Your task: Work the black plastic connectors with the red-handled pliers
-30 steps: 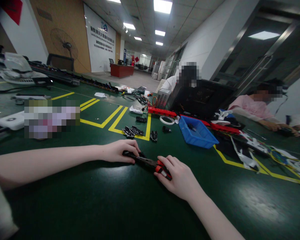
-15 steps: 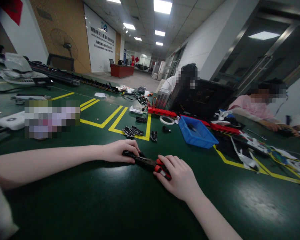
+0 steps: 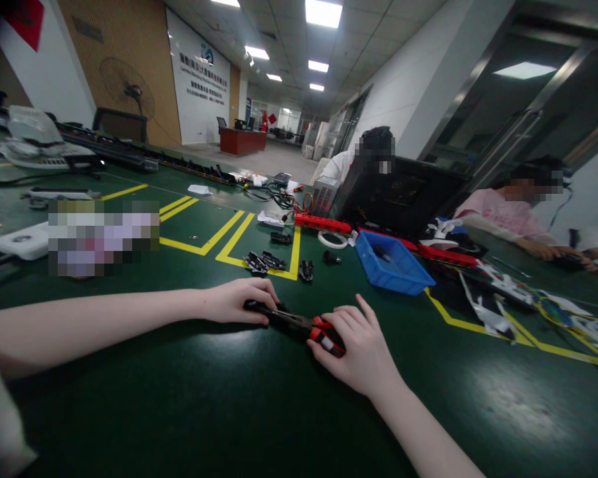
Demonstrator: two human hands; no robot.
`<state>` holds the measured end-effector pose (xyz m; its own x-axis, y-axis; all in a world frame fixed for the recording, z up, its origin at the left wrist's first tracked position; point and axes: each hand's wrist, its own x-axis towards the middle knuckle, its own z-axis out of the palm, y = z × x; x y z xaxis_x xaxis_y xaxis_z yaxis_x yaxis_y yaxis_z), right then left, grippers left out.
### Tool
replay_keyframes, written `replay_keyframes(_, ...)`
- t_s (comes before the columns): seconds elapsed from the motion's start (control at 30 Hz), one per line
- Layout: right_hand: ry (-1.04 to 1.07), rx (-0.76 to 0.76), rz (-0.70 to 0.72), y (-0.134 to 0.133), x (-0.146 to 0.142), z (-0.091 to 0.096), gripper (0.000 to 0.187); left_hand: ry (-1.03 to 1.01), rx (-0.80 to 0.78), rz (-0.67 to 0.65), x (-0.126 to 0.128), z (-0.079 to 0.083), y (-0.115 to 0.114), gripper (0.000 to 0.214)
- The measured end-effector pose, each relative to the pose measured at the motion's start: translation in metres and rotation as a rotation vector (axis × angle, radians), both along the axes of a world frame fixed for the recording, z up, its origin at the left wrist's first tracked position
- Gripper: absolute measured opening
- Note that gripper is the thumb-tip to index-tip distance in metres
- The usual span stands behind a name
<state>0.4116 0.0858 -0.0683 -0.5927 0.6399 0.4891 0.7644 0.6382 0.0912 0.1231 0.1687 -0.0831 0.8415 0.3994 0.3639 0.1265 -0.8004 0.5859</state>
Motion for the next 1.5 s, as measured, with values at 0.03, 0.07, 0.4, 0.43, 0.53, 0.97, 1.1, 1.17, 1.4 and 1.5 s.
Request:
replay_keyframes(0.03,0.002,0.006,-0.004,0.0,0.0,0.0,0.026,-0.002,0.0,-0.002,0.0,0.0,0.0,0.017)
replay_keyframes(0.07,0.007,0.009,-0.009,0.001,0.001,0.0,0.026,-0.003,0.0,-0.003,0.0,0.0,0.0,0.017)
replay_keyframes(0.4,0.008,-0.002,-0.028,0.002,0.003,0.0,0.026,-0.001,0.002,-0.008,0.0,0.001,-0.001,0.018)
replay_keyframes(0.43,0.003,0.0,-0.026,0.002,0.003,0.0,0.026,-0.001,0.002,-0.008,0.0,0.001,-0.001,0.018)
replay_keyframes(0.53,-0.013,0.008,-0.016,0.001,0.002,-0.001,0.027,0.002,0.003,-0.004,0.0,0.001,0.0,0.017)
replay_keyframes(0.97,-0.022,0.007,-0.025,0.001,-0.003,0.0,0.026,0.002,0.007,-0.001,-0.001,0.0,0.0,0.016)
replay_keyframes(1.1,-0.02,-0.01,-0.033,-0.001,-0.005,0.001,0.026,0.0,0.016,-0.002,-0.001,-0.001,0.0,0.016)
replay_keyframes(1.17,-0.023,-0.033,-0.055,-0.003,-0.006,0.001,0.026,-0.004,0.017,-0.001,-0.001,-0.001,0.0,0.017)
replay_keyframes(1.4,-0.049,-0.062,-0.097,-0.004,-0.01,0.0,0.028,-0.011,-0.009,0.002,0.0,0.0,0.0,0.016)
replay_keyframes(1.5,-0.057,-0.044,-0.085,-0.003,-0.01,0.0,0.028,-0.017,-0.012,-0.003,-0.001,0.0,0.001,0.015)
